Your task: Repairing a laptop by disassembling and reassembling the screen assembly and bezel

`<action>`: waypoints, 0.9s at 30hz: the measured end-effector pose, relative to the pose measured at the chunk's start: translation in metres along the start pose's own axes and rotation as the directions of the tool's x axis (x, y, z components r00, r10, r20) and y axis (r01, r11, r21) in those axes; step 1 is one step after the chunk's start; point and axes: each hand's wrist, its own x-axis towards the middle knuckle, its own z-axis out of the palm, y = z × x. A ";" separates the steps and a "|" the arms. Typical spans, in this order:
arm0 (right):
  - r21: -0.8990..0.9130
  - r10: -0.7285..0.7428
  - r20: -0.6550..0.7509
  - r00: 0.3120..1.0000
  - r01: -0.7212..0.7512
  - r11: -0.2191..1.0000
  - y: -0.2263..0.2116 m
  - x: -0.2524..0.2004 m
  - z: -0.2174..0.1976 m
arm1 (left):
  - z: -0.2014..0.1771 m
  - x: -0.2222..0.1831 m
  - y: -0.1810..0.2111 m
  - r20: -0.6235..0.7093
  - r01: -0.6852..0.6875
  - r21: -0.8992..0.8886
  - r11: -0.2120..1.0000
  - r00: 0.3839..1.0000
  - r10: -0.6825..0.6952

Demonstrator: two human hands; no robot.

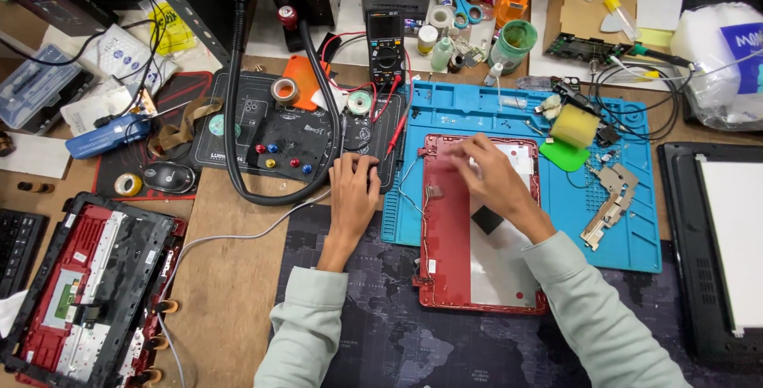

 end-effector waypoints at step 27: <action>0.171 -0.003 0.271 0.963 -0.045 0.984 -0.030 -0.007 0.007 | 0.000 -0.006 0.000 -0.018 -0.035 0.025 0.999 0.999 0.035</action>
